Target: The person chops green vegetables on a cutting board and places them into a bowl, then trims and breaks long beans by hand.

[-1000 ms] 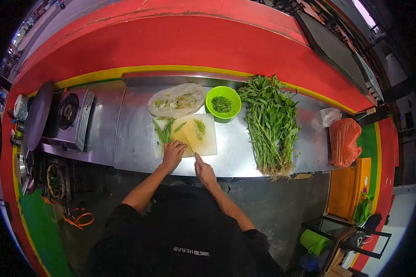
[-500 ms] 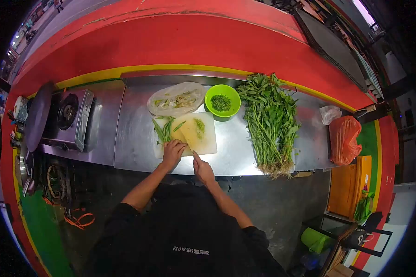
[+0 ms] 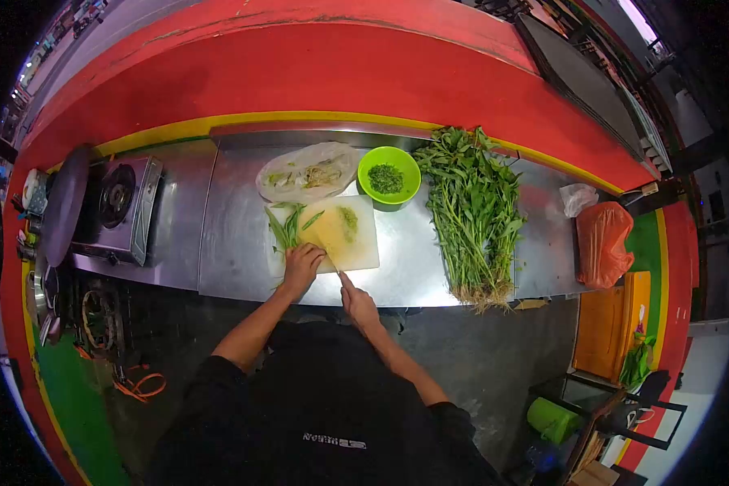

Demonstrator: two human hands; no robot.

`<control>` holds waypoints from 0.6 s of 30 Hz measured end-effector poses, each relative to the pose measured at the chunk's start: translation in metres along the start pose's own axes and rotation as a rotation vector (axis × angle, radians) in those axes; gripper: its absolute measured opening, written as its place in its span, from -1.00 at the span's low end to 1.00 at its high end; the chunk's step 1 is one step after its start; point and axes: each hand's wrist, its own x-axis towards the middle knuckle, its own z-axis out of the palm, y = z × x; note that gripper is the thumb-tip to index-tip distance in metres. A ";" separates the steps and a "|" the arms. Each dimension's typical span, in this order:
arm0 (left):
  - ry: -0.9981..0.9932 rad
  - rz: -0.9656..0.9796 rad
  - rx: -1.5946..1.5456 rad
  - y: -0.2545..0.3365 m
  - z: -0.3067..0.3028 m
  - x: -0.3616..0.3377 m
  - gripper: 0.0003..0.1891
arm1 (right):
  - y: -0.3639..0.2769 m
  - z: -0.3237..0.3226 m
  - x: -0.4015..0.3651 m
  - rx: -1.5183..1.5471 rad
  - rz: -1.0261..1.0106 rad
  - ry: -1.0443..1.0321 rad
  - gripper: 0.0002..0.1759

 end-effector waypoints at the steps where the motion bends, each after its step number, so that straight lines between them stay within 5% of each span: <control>1: -0.006 -0.002 0.016 0.000 0.000 0.000 -0.89 | 0.000 0.001 0.003 -0.022 -0.012 0.008 -0.43; 18: 0.010 -0.020 -0.036 0.000 0.000 -0.001 -0.89 | -0.006 -0.002 -0.001 0.043 0.014 -0.007 -0.43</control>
